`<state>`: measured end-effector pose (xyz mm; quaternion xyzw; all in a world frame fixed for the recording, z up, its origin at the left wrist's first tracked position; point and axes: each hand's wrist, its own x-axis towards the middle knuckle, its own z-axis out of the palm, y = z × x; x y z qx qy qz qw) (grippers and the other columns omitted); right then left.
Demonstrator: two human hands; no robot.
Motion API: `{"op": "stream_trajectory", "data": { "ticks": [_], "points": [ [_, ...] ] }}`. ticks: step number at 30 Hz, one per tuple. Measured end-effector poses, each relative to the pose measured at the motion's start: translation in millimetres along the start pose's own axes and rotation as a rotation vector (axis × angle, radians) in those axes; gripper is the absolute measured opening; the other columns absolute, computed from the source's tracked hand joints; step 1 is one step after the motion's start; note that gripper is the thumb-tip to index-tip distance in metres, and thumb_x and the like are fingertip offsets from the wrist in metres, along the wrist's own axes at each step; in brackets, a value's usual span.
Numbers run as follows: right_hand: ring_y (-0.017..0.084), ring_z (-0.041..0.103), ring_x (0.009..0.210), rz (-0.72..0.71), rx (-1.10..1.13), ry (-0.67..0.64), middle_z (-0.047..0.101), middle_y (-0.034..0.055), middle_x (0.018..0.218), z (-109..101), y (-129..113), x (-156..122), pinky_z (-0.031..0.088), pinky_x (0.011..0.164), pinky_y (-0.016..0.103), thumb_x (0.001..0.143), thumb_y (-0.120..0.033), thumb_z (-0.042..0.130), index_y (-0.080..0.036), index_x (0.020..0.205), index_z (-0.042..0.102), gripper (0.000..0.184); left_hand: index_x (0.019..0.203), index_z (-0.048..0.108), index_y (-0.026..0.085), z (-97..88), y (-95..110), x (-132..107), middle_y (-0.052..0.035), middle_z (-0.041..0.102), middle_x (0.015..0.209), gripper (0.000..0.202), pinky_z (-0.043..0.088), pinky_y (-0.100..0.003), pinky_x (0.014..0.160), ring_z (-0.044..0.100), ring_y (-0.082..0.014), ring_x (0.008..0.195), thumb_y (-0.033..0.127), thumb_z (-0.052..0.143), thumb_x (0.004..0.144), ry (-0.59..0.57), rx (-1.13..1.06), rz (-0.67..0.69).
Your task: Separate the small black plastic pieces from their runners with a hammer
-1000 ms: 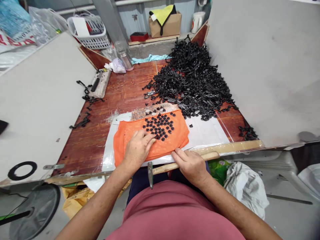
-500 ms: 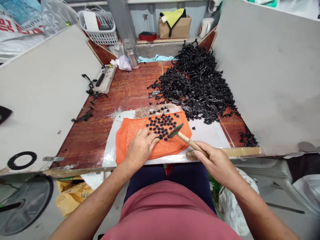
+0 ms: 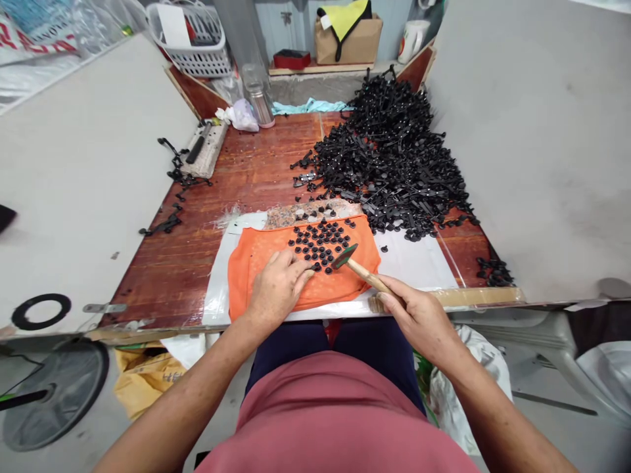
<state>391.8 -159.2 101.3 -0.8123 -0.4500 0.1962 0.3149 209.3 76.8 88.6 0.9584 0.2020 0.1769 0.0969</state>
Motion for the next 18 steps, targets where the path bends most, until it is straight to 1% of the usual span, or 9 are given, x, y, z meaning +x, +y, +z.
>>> {"op": "stream_trajectory", "data": {
  "ticks": [4, 7, 9, 12, 14, 16, 18],
  "points": [
    [0.022, 0.077, 0.102, -0.017, -0.046, 0.021, 0.078, 0.0026, 0.123, 0.6, -4.2, -0.2, 0.058, 0.090, 0.030, 0.103, -0.030, 0.052, -0.030, 0.143, 0.064, 0.042, 0.097, 0.079, 0.019, -0.6, 2.9, -0.5, -0.0067, 0.063, 0.089, 0.021, 0.046, -0.033, 0.076, 0.055, -0.0209, 0.086, 0.031, 0.061, 0.099, -0.003, 0.027, 0.014],
    [0.022, 0.075, 0.108, -0.101, -0.093, 0.093, 0.075, 0.0039, 0.129, 0.0, -15.1, 1.5, 0.056, 0.094, 0.031, 0.104, -0.029, 0.051, -0.029, 0.147, 0.060, 0.044, 0.096, 0.079, 0.019, -2.0, 4.2, 0.6, -0.0068, 0.063, 0.088, 0.022, 0.046, -0.033, 0.076, 0.056, -0.0211, 0.085, 0.031, 0.062, 0.099, -0.001, 0.031, 0.015],
    [0.021, 0.075, 0.102, -0.190, -0.145, 0.144, 0.077, 0.0052, 0.124, 1.5, -23.7, 3.0, 0.056, 0.089, 0.030, 0.106, -0.029, 0.049, -0.028, 0.151, 0.055, 0.046, 0.096, 0.080, 0.019, -2.5, 4.3, 1.6, -0.0068, 0.063, 0.088, 0.023, 0.046, -0.033, 0.075, 0.056, -0.0210, 0.085, 0.032, 0.062, 0.099, -0.011, 0.024, 0.001],
    [0.019, 0.073, 0.079, -0.264, -0.326, 0.203, 0.078, 0.0045, 0.096, 7.4, -33.4, 5.0, 0.053, 0.071, 0.027, 0.108, -0.027, 0.045, -0.028, 0.154, 0.052, 0.047, 0.096, 0.080, 0.018, -2.6, 3.7, 2.7, -0.0069, 0.063, 0.087, 0.023, 0.047, -0.033, 0.075, 0.057, -0.0214, 0.086, 0.031, 0.062, 0.099, -0.020, 0.008, -0.018],
    [0.017, 0.068, 0.065, -0.271, -0.482, 0.187, 0.074, 0.0028, 0.083, 11.3, -36.2, 5.8, 0.047, 0.060, 0.027, 0.107, -0.025, 0.044, -0.029, 0.154, 0.053, 0.048, 0.096, 0.080, 0.018, -2.5, 3.4, 2.7, -0.0074, 0.064, 0.088, 0.023, 0.047, -0.033, 0.075, 0.057, -0.0217, 0.086, 0.032, 0.062, 0.098, -0.020, 0.000, -0.018],
    [0.017, 0.066, 0.059, -0.264, -0.565, 0.162, 0.073, 0.0019, 0.081, 12.7, -37.0, 5.9, 0.043, 0.056, 0.027, 0.107, -0.024, 0.045, -0.030, 0.154, 0.052, 0.048, 0.095, 0.080, 0.018, -2.1, 3.2, 1.8, -0.0078, 0.065, 0.090, 0.024, 0.047, -0.033, 0.074, 0.057, -0.0219, 0.087, 0.033, 0.061, 0.099, -0.016, -0.003, -0.017],
    [0.017, 0.067, 0.065, -0.252, -0.558, 0.179, 0.074, 0.0026, 0.084, 11.9, -37.7, 5.8, 0.045, 0.060, 0.027, 0.108, -0.025, 0.043, -0.029, 0.157, 0.049, 0.050, 0.094, 0.080, 0.019, -1.5, 2.9, 0.4, -0.0077, 0.065, 0.090, 0.026, 0.047, -0.033, 0.073, 0.057, -0.0215, 0.087, 0.034, 0.060, 0.100, -0.008, -0.002, -0.016]
  ]
}}
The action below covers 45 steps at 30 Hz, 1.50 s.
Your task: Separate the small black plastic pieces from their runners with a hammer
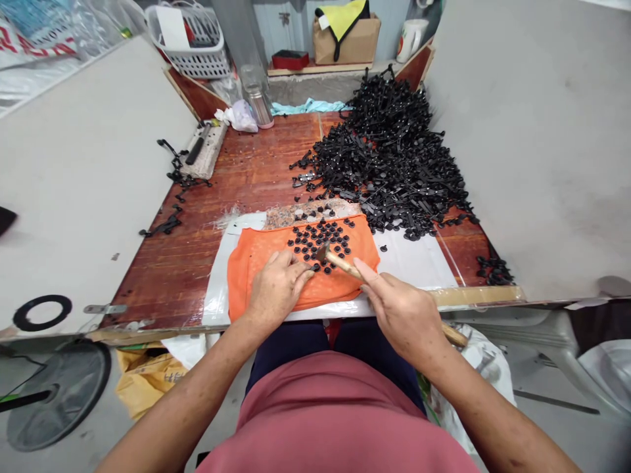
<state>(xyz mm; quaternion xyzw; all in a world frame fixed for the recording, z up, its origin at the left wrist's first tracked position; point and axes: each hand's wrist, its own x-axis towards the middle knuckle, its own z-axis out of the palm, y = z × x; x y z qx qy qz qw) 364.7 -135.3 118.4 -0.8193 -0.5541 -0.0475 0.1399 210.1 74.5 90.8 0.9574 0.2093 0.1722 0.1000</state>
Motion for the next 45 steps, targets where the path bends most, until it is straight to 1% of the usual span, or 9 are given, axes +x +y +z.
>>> {"op": "stream_trajectory", "data": {
  "ticks": [7, 10, 13, 18, 23, 27, 34, 39, 45],
  "points": [
    [0.018, 0.069, 0.062, 0.027, -0.121, -0.187, 0.077, 0.0027, 0.088, -4.9, -7.2, 10.7, 0.041, 0.053, 0.027, 0.105, -0.024, 0.048, -0.032, 0.158, 0.046, 0.054, 0.097, 0.080, 0.020, 4.7, 0.0, -0.8, -0.0078, 0.065, 0.090, 0.025, 0.049, -0.035, 0.077, 0.057, -0.0225, 0.087, 0.034, 0.059, 0.099, 0.008, -0.026, 0.001],
    [0.019, 0.070, 0.064, 0.031, -0.140, -0.218, 0.078, 0.0032, 0.089, -7.3, -7.3, 14.2, 0.041, 0.053, 0.026, 0.105, -0.024, 0.047, -0.034, 0.159, 0.043, 0.055, 0.119, 0.074, 0.021, -1.9, -3.5, -2.0, -0.0100, 0.066, 0.111, 0.028, 0.051, -0.041, 0.093, 0.060, -0.0254, 0.102, 0.033, 0.061, 0.097, 0.043, -0.078, -0.023],
    [0.018, 0.070, 0.064, 0.027, -0.129, -0.202, 0.077, 0.0030, 0.088, -5.6, -4.3, 12.2, 0.041, 0.054, 0.025, 0.105, -0.023, 0.046, -0.033, 0.158, 0.044, 0.054, 0.136, 0.062, 0.021, -17.1, -13.1, -10.3, -0.0128, 0.059, 0.129, 0.046, 0.047, -0.046, 0.106, 0.057, -0.0294, 0.118, 0.037, 0.065, 0.094, 0.124, -0.052, -0.139],
    [0.018, 0.069, 0.062, -0.014, -0.096, -0.084, 0.075, 0.0024, 0.084, 6.7, -1.6, 2.9, 0.041, 0.052, 0.027, 0.105, -0.024, 0.046, -0.027, 0.155, 0.050, 0.050, 0.117, 0.063, 0.018, -28.5, -19.9, -32.7, -0.0080, 0.070, 0.097, 0.029, 0.051, -0.041, 0.091, 0.064, -0.0268, 0.097, 0.038, 0.056, 0.098, 0.102, -0.055, -0.382],
    [0.017, 0.066, 0.054, -0.037, -0.122, 0.013, 0.071, 0.0024, 0.075, 14.1, -5.8, -8.6, 0.038, 0.048, 0.028, 0.106, -0.026, 0.044, -0.024, 0.151, 0.056, 0.047, 0.133, 0.056, 0.017, -7.3, 0.0, -34.5, -0.0120, 0.071, 0.111, 0.039, 0.050, -0.043, 0.093, 0.064, -0.0283, 0.102, 0.030, 0.058, 0.096, 0.019, -0.114, -0.278],
    [0.018, 0.067, 0.056, -0.039, -0.070, 0.012, 0.073, 0.0039, 0.077, 13.8, -9.0, -17.2, 0.042, 0.050, 0.028, 0.107, -0.025, 0.043, -0.023, 0.151, 0.057, 0.046, 0.127, 0.060, 0.017, -1.9, 5.3, -25.3, -0.0134, 0.068, 0.115, 0.033, 0.048, -0.048, 0.100, 0.062, -0.0296, 0.109, 0.021, 0.053, 0.095, 0.026, -0.186, -0.302],
    [0.022, 0.074, 0.107, 0.096, 0.521, 0.067, 0.074, 0.0085, 0.129, 6.5, -4.8, -14.5, 0.055, 0.092, 0.031, 0.106, -0.027, 0.047, -0.024, 0.147, 0.059, 0.043, 0.111, 0.066, 0.020, -23.2, -5.1, -22.6, -0.0052, 0.068, 0.105, 0.024, 0.051, -0.033, 0.089, 0.060, -0.0176, 0.089, 0.024, 0.058, 0.089, -0.004, -0.791, -0.390],
    [0.021, 0.073, 0.095, 0.204, 1.004, 0.023, 0.078, 0.0047, 0.106, 8.1, -19.1, 5.9, 0.057, 0.085, 0.030, 0.096, -0.033, 0.061, -0.020, 0.121, 0.072, 0.031, 0.121, 0.065, 0.021, -19.5, 4.5, -28.7, -0.0074, 0.067, 0.111, 0.039, 0.053, -0.031, 0.091, 0.062, -0.0183, 0.099, 0.038, 0.071, 0.086, -0.053, -1.188, -0.468],
    [0.020, 0.072, 0.085, 0.283, 1.267, -0.095, 0.077, 0.0027, 0.094, 21.7, -41.5, 9.5, 0.058, 0.079, 0.030, 0.085, -0.030, 0.069, -0.020, 0.101, 0.073, 0.019, 0.140, 0.057, 0.025, -7.7, 16.6, -30.8, -0.0082, 0.069, 0.117, 0.056, 0.055, -0.035, 0.098, 0.065, -0.0208, 0.109, 0.041, 0.069, 0.088, -0.128, -1.218, -0.431]
  ]
}}
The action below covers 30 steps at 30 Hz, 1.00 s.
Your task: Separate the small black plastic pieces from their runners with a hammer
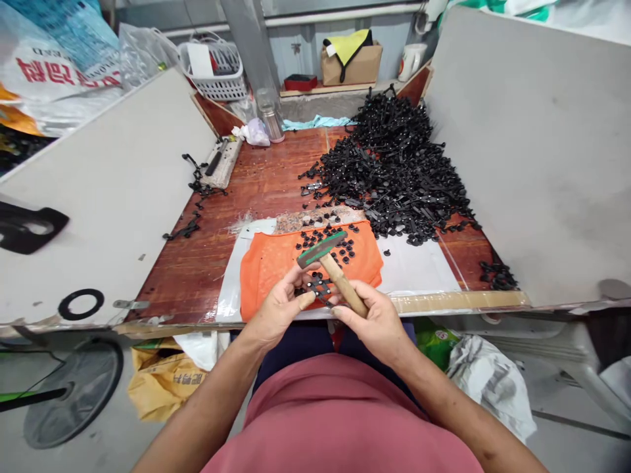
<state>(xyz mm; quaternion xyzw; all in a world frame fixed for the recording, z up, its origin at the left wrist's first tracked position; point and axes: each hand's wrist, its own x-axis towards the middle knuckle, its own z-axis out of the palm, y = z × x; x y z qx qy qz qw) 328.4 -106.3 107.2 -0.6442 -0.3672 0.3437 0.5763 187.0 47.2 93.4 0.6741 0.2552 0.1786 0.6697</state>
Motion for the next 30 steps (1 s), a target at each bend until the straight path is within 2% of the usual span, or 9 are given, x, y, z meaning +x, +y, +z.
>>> {"op": "stream_trajectory", "data": {
  "ticks": [3, 5, 7, 9, 11, 14, 19, 23, 30],
  "points": [
    [0.018, 0.070, 0.077, -0.033, -0.096, 0.080, 0.075, 0.0010, 0.086, 5.7, 3.1, -7.0, 0.057, 0.072, 0.028, 0.085, -0.028, 0.068, -0.021, 0.096, 0.072, 0.014, 0.138, 0.060, 0.025, 2.0, 5.3, -3.5, -0.0071, 0.071, 0.115, 0.048, 0.055, -0.036, 0.097, 0.065, -0.0210, 0.107, 0.033, 0.064, 0.090, -0.012, 0.158, 0.029],
    [0.017, 0.067, 0.070, -0.050, -0.179, 0.108, 0.073, -0.0002, 0.079, 8.8, 3.4, -11.4, 0.055, 0.067, 0.027, 0.086, -0.027, 0.067, -0.021, 0.093, 0.071, 0.010, 0.132, 0.064, 0.025, 4.0, 13.2, -7.4, -0.0073, 0.072, 0.116, 0.039, 0.053, -0.038, 0.099, 0.065, -0.0228, 0.110, 0.030, 0.059, 0.093, -0.063, 0.312, 0.072],
    [0.016, 0.065, 0.065, -0.057, -0.218, 0.092, 0.072, -0.0009, 0.075, 11.0, 2.6, -14.5, 0.054, 0.065, 0.026, 0.086, -0.025, 0.066, -0.022, 0.089, 0.071, 0.006, 0.122, 0.069, 0.024, 6.7, 21.1, -9.8, -0.0071, 0.073, 0.114, 0.030, 0.052, -0.039, 0.099, 0.066, -0.0240, 0.108, 0.031, 0.053, 0.098, -0.098, 0.442, 0.115],
    [0.016, 0.066, 0.067, -0.069, -0.217, 0.049, 0.072, -0.0009, 0.076, 9.7, 1.2, -16.9, 0.053, 0.066, 0.026, 0.087, -0.023, 0.066, -0.022, 0.089, 0.071, 0.005, 0.113, 0.069, 0.022, 7.7, 25.5, -8.0, -0.0059, 0.074, 0.105, 0.029, 0.052, -0.037, 0.094, 0.067, -0.0233, 0.101, 0.034, 0.047, 0.101, -0.068, 0.508, 0.143],
    [0.017, 0.067, 0.073, -0.095, -0.234, 0.038, 0.073, -0.0005, 0.082, 1.9, 0.3, -19.9, 0.053, 0.072, 0.026, 0.089, -0.023, 0.066, -0.022, 0.093, 0.072, 0.007, 0.110, 0.067, 0.022, 5.5, 25.5, -0.6, -0.0038, 0.072, 0.096, 0.027, 0.052, -0.034, 0.087, 0.066, -0.0213, 0.093, 0.035, 0.045, 0.101, -0.004, 0.525, 0.152],
    [0.017, 0.068, 0.079, -0.117, -0.371, 0.112, 0.074, 0.0009, 0.089, -21.7, 2.3, -29.3, 0.052, 0.075, 0.026, 0.096, -0.028, 0.061, -0.022, 0.101, 0.072, 0.013, 0.109, 0.062, 0.022, -1.6, 21.4, 16.7, 0.0005, 0.065, 0.085, 0.023, 0.046, -0.028, 0.073, 0.060, -0.0168, 0.077, 0.034, 0.044, 0.100, 0.033, 0.562, 0.116],
    [0.018, 0.075, 0.083, -0.030, -0.665, 0.204, 0.079, 0.0031, 0.099, -59.4, 19.7, -56.0, 0.055, 0.074, 0.025, 0.106, -0.034, 0.047, -0.025, 0.126, 0.070, 0.032, 0.098, 0.060, 0.022, -3.2, 17.2, 38.5, 0.0049, 0.052, 0.069, 0.019, 0.038, -0.026, 0.064, 0.048, -0.0137, 0.062, 0.031, 0.044, 0.095, 0.027, 0.630, 0.088],
    [0.023, 0.078, 0.102, -0.018, -0.805, 0.198, 0.079, 0.0056, 0.119, -64.8, 36.9, -69.8, 0.061, 0.083, 0.030, 0.106, -0.031, 0.048, -0.026, 0.137, 0.066, 0.037, 0.096, 0.058, 0.022, 2.6, 14.4, 43.9, 0.0054, 0.050, 0.065, 0.018, 0.037, -0.026, 0.060, 0.049, -0.0140, 0.059, 0.032, 0.043, 0.095, -0.004, 0.612, 0.054],
    [0.024, 0.077, 0.107, 0.027, -0.815, 0.178, 0.076, 0.0052, 0.128, -62.2, 48.7, -69.3, 0.061, 0.095, 0.036, 0.106, -0.032, 0.047, -0.026, 0.139, 0.065, 0.038, 0.094, 0.057, 0.024, 7.4, 11.4, 48.6, 0.0051, 0.052, 0.063, 0.015, 0.039, -0.027, 0.059, 0.054, -0.0156, 0.058, 0.031, 0.044, 0.095, -0.021, 0.656, 0.027]
  ]
}}
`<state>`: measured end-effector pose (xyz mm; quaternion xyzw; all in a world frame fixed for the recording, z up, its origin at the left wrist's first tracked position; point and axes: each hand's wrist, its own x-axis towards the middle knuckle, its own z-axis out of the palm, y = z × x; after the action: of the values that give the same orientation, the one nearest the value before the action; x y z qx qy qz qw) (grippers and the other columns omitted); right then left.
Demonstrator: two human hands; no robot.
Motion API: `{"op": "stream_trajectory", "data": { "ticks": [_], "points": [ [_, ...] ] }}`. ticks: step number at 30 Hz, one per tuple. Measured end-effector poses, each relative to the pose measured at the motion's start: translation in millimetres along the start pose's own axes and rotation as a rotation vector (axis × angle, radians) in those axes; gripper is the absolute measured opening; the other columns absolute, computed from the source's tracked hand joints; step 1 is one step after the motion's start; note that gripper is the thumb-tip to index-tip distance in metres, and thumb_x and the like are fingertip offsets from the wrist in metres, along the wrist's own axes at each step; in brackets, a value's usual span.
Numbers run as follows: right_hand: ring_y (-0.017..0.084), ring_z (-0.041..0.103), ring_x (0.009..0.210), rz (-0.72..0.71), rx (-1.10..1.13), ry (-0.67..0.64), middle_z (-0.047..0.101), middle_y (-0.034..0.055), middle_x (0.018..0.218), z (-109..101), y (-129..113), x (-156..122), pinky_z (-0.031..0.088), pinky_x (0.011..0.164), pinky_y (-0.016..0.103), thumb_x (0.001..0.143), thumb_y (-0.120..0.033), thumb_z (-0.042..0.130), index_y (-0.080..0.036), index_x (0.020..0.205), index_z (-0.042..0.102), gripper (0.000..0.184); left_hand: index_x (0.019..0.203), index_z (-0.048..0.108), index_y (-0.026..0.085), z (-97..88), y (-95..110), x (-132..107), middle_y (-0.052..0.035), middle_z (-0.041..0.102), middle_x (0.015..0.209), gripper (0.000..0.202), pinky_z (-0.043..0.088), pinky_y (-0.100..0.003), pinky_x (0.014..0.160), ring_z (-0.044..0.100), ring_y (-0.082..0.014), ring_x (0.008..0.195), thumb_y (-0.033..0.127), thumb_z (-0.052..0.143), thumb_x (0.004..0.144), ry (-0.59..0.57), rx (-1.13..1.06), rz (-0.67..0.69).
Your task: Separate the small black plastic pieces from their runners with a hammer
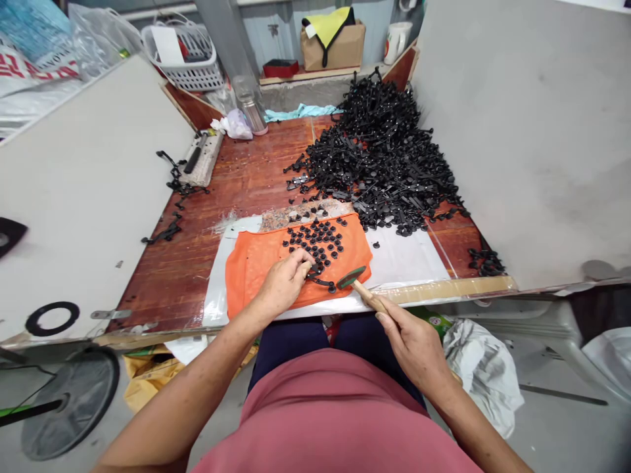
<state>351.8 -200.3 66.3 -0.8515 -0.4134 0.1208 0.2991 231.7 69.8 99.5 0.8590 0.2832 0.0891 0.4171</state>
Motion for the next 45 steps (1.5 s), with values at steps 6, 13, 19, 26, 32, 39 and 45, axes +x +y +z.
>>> {"op": "stream_trajectory", "data": {
  "ticks": [6, 13, 19, 26, 32, 39, 45],
  "points": [
    [0.024, 0.076, 0.108, -0.005, 0.021, -0.001, 0.075, 0.0048, 0.129, 0.9, 1.0, 0.1, 0.061, 0.093, 0.034, 0.106, -0.032, 0.048, -0.027, 0.138, 0.066, 0.037, 0.091, 0.057, 0.024, -2.4, 3.7, 0.1, 0.0027, 0.060, 0.069, 0.015, 0.043, -0.028, 0.064, 0.061, -0.0178, 0.068, 0.029, 0.044, 0.095, 0.014, 0.069, 0.007],
    [0.023, 0.077, 0.104, -0.074, -0.066, 0.054, 0.076, 0.0065, 0.127, -13.4, -4.8, 10.7, 0.061, 0.086, 0.030, 0.107, -0.030, 0.048, -0.025, 0.144, 0.062, 0.040, 0.098, 0.058, 0.023, 0.9, 5.2, -3.9, -0.0029, 0.072, 0.088, 0.017, 0.050, -0.031, 0.073, 0.068, -0.0201, 0.078, 0.024, 0.042, 0.097, 0.022, 0.215, 0.086],
    [0.023, 0.078, 0.093, -0.248, -0.188, 0.124, 0.078, 0.0070, 0.122, -32.6, -28.4, 39.8, 0.057, 0.076, 0.031, 0.108, -0.028, 0.046, -0.023, 0.149, 0.057, 0.043, 0.103, 0.056, 0.022, 2.0, 9.3, -9.1, -0.0077, 0.076, 0.103, 0.018, 0.054, -0.034, 0.083, 0.073, -0.0228, 0.090, 0.020, 0.039, 0.098, -0.016, 0.260, 0.050],
    [0.018, 0.071, 0.070, -0.351, -0.269, 0.200, 0.076, 0.0038, 0.090, -28.4, -42.7, 50.2, 0.047, 0.063, 0.029, 0.109, -0.028, 0.043, -0.024, 0.151, 0.056, 0.044, 0.104, 0.057, 0.022, -0.4, 9.3, -5.1, -0.0064, 0.077, 0.101, 0.016, 0.055, -0.034, 0.084, 0.074, -0.0229, 0.092, 0.020, 0.044, 0.097, -0.017, 0.245, 0.024],
    [0.016, 0.067, 0.065, -0.364, -0.345, 0.191, 0.073, 0.0025, 0.084, -20.9, -42.5, 50.5, 0.042, 0.060, 0.030, 0.110, -0.030, 0.044, -0.023, 0.151, 0.056, 0.044, 0.103, 0.058, 0.022, -1.8, 4.8, -3.8, -0.0060, 0.077, 0.097, 0.016, 0.055, -0.034, 0.083, 0.074, -0.0227, 0.089, 0.020, 0.044, 0.096, -0.027, 0.207, 0.037],
    [0.017, 0.062, 0.059, -0.364, -0.444, 0.186, 0.071, 0.0017, 0.078, -20.0, -40.2, 49.3, 0.036, 0.057, 0.032, 0.110, -0.030, 0.042, -0.023, 0.148, 0.059, 0.043, 0.102, 0.056, 0.022, -1.5, 7.4, -3.7, -0.0076, 0.076, 0.101, 0.012, 0.054, -0.035, 0.085, 0.074, -0.0237, 0.093, 0.021, 0.045, 0.097, -0.041, 0.230, 0.010],
    [0.016, 0.061, 0.058, -0.363, -0.473, 0.152, 0.071, 0.0014, 0.079, -21.1, -39.1, 51.0, 0.035, 0.055, 0.033, 0.108, -0.027, 0.045, -0.025, 0.150, 0.058, 0.044, 0.106, 0.053, 0.022, -0.9, 6.5, -2.8, -0.0072, 0.074, 0.094, 0.013, 0.052, -0.035, 0.078, 0.072, -0.0243, 0.084, 0.022, 0.044, 0.096, -0.045, 0.263, 0.013]
  ]
}}
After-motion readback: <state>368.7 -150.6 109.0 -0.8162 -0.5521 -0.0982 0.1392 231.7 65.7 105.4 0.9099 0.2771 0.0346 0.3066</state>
